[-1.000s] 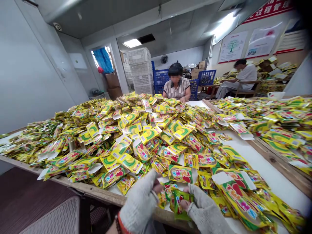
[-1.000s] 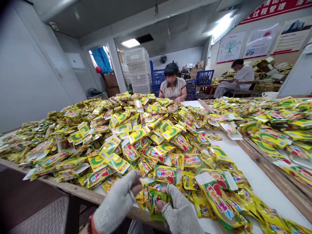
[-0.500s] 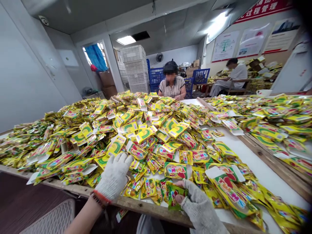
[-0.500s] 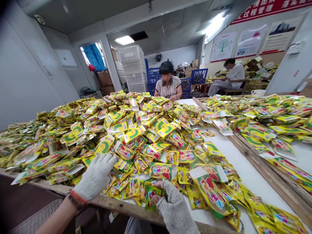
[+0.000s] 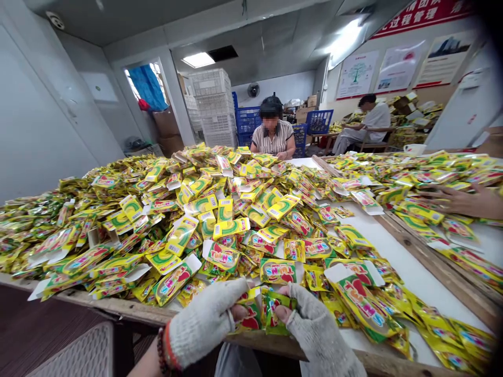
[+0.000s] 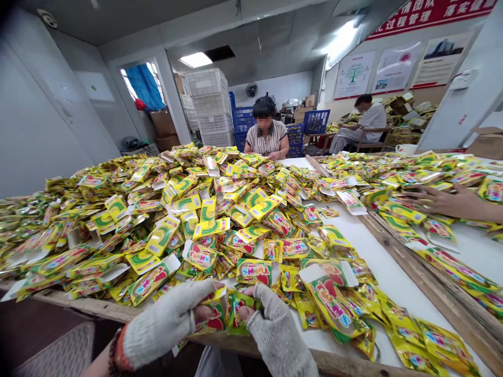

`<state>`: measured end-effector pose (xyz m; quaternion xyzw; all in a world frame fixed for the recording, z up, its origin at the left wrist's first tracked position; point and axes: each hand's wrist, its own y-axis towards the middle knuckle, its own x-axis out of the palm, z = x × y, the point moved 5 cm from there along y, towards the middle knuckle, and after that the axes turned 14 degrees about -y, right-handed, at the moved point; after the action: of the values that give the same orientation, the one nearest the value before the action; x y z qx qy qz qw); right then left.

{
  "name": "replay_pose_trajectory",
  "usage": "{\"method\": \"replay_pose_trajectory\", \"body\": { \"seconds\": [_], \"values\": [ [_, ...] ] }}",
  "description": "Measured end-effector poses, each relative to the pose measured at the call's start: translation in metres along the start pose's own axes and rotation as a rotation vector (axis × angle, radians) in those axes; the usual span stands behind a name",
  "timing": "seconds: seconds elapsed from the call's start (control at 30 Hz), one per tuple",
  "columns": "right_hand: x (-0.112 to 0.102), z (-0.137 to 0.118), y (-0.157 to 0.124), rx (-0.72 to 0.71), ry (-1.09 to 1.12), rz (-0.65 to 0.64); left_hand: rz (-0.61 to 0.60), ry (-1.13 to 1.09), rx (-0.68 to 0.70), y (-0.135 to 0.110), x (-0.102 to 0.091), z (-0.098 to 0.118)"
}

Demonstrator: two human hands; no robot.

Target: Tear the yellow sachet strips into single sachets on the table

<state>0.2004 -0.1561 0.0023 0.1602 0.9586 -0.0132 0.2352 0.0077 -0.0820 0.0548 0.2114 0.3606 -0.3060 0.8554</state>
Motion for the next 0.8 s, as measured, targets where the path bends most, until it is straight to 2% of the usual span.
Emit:
{"method": "replay_pose_trajectory", "body": {
  "seconds": [0.07, 0.17, 0.23, 0.37, 0.4, 0.5, 0.6, 0.67, 0.8],
  "values": [
    [0.001, 0.008, 0.002, 0.061, -0.049, 0.039, 0.047, 0.083, -0.058, -0.002, 0.013, 0.005],
    [0.004, 0.022, 0.003, 0.139, 0.022, 0.074, 0.169, 0.231, -0.131, -0.004, 0.025, 0.005],
    [0.006, 0.028, 0.002, 0.158, 0.057, 0.084, 0.199, 0.268, -0.153, -0.006, 0.031, 0.003],
    [-0.006, 0.023, 0.000, 0.106, -0.064, 0.192, 0.146, 0.199, -0.071, -0.008, 0.033, 0.008],
    [-0.009, 0.018, 0.000, 0.071, -0.107, 0.176, 0.124, 0.182, -0.057, -0.009, 0.032, 0.010],
    [-0.014, 0.002, 0.003, -0.043, -0.234, 0.010, 0.070, 0.170, -0.024, -0.009, 0.034, 0.015],
    [-0.018, -0.012, 0.006, -0.114, -0.360, -0.075, 0.076, 0.183, 0.077, -0.010, 0.042, 0.016],
    [-0.021, -0.018, 0.008, -0.102, -0.405, -0.064, 0.101, 0.182, 0.135, -0.011, 0.048, 0.015],
    [-0.023, -0.021, 0.007, -0.059, -0.509, 0.038, 0.154, 0.165, 0.154, -0.012, 0.055, 0.011]
  ]
}}
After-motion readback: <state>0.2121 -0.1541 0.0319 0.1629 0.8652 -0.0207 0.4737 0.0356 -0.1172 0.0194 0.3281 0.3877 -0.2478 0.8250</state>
